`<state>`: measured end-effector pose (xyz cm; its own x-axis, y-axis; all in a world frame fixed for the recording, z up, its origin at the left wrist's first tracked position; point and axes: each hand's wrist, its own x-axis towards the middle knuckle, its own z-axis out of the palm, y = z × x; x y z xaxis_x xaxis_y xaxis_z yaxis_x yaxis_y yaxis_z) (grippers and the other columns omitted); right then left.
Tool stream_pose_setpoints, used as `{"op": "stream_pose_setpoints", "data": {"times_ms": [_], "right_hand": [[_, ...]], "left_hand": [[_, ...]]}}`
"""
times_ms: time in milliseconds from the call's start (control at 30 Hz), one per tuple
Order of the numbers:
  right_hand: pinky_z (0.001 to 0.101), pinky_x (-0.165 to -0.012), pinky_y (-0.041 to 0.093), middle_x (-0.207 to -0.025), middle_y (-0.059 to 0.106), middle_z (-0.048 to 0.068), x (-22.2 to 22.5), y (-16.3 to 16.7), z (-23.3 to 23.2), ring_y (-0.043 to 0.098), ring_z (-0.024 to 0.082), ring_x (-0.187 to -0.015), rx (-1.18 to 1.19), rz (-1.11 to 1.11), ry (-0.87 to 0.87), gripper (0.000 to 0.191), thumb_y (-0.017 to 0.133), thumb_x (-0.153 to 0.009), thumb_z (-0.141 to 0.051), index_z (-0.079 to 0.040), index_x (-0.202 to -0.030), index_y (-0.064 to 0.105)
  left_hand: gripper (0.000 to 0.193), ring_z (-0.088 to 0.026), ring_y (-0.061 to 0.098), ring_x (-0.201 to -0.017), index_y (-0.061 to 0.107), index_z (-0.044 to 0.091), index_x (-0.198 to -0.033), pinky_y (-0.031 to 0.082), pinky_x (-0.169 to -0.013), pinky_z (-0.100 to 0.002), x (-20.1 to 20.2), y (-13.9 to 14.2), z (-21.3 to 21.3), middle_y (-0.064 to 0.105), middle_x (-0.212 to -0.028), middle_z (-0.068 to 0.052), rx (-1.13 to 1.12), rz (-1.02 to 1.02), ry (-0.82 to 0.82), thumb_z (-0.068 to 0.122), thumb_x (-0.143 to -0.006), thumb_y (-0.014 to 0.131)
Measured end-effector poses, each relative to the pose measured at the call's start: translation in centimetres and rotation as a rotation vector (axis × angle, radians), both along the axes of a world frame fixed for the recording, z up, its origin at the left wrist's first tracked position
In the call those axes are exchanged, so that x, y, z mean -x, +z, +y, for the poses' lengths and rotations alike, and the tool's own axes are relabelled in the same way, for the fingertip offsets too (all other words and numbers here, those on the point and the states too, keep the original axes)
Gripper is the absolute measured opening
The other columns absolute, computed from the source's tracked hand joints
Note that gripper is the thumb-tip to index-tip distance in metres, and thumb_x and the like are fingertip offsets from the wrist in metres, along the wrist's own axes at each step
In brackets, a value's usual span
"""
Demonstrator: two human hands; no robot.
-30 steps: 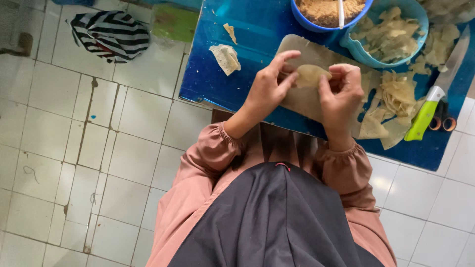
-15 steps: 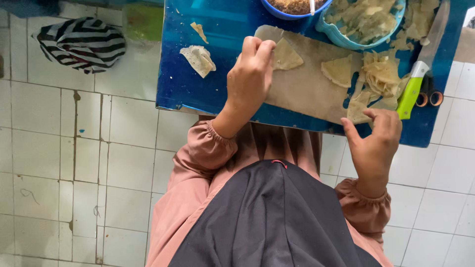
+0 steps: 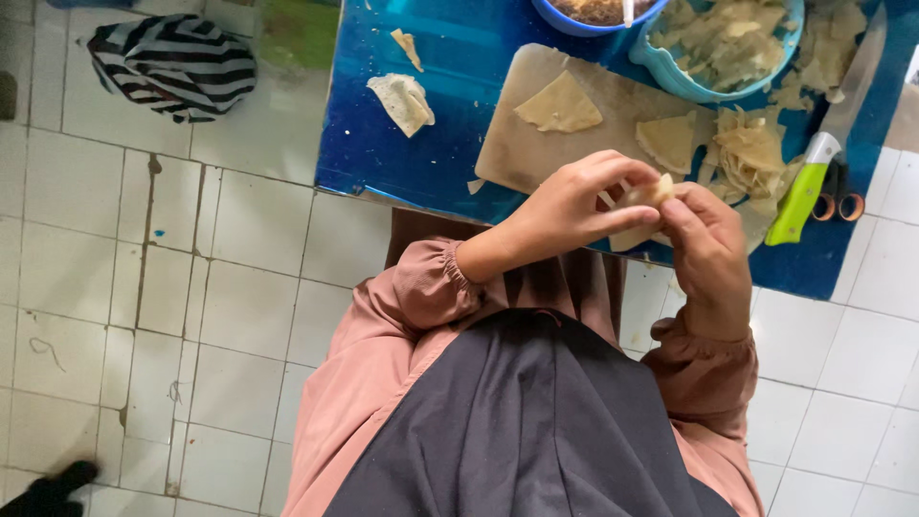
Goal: The person sits at a low table folding thin wafer sheets around spoonfuls of brown filling to make filled snacks. They take a sheet, spoon filling onto it from a blue bowl, fold the sheet over the filling, and set the finished piece on the board, repeating the cycle.
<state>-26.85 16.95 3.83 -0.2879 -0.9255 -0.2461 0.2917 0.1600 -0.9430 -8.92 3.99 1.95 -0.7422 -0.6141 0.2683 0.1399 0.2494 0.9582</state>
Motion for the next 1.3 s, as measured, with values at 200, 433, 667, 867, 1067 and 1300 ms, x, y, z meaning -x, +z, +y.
{"op": "stream_pose_setpoints", "data": {"times_ms": [200, 433, 667, 867, 1067, 1300], "right_hand": [[0.0245, -0.087, 0.053, -0.106, 0.069, 0.006, -2.3, -2.1, -4.8, 0.066, 0.011, -0.095, 0.006, -0.028, 0.078, 0.017, 0.067, -0.096, 0.004, 0.000, -0.113, 0.065], [0.0268, -0.083, 0.050, -0.109, 0.063, 0.007, -5.0, -2.4, -9.4, 0.060, 0.011, -0.091, 0.195, 0.704, -0.003, 0.013, 0.066, -0.107, 0.007, 0.002, -0.118, 0.070], [0.0357, -0.082, 0.054, -0.108, 0.064, 0.015, -6.6, -1.6, -13.0, 0.066, 0.028, -0.091, 0.327, 1.182, 0.015, 0.021, 0.070, -0.099, 0.005, 0.002, -0.119, 0.065], [0.0470, -0.085, 0.046, -0.101, 0.061, 0.015, -5.6, -1.0, -11.5, 0.060, 0.038, -0.097, 0.306, 1.517, -0.048, 0.012, 0.076, -0.098, -0.001, -0.005, -0.105, 0.066], [0.0414, -0.095, 0.048, -0.106, 0.060, 0.014, -2.7, -0.7, -0.3, 0.061, 0.033, -0.105, 0.103, 1.514, -0.372, 0.014, 0.076, -0.106, 0.003, -0.002, -0.109, 0.063], [0.0426, -0.094, 0.048, -0.105, 0.065, 0.014, 1.0, -2.9, 6.6, 0.059, 0.032, -0.103, -0.124, 1.591, -0.358, 0.012, 0.077, -0.101, 0.005, -0.001, -0.104, 0.066]], "left_hand": [[0.039, -0.014, 0.066, -0.090, 0.061, 0.005, -0.128, 0.059, -0.084, -0.028, -3.4, -1.3, -0.8, 0.064, -0.099, -0.005, -0.271, 0.060, 0.236, 0.003, -0.091, 0.073], [0.012, -0.028, 0.070, -0.088, 0.069, 0.006, -0.109, 0.057, -0.078, -0.035, -4.5, -2.1, -2.4, 0.067, -0.096, -0.011, 0.184, -0.137, 0.554, 0.010, -0.097, 0.071], [0.014, -0.037, 0.068, -0.081, 0.065, 0.005, -0.102, 0.056, -0.067, -0.045, -3.5, -2.5, -4.0, 0.063, -0.098, -0.015, 0.300, -0.435, 0.635, 0.018, -0.097, 0.066], [0.021, -0.036, 0.068, -0.084, 0.066, 0.011, -0.116, 0.055, -0.068, -0.047, -3.5, -2.3, -3.6, 0.058, -0.108, -0.015, 0.378, -0.489, 0.597, 0.006, -0.095, 0.060], [0.024, -0.032, 0.068, -0.091, 0.065, 0.012, -0.119, 0.058, -0.075, -0.041, -5.1, -1.3, -4.1, 0.060, -0.113, -0.012, 0.353, -0.309, 0.550, 0.001, -0.098, 0.060], [0.017, -0.018, 0.066, -0.072, 0.066, 0.011, -0.114, 0.054, -0.066, -0.030, -3.7, 0.6, -2.0, 0.063, -0.109, -0.007, 0.230, -0.102, 0.521, 0.001, -0.101, 0.070]]}}
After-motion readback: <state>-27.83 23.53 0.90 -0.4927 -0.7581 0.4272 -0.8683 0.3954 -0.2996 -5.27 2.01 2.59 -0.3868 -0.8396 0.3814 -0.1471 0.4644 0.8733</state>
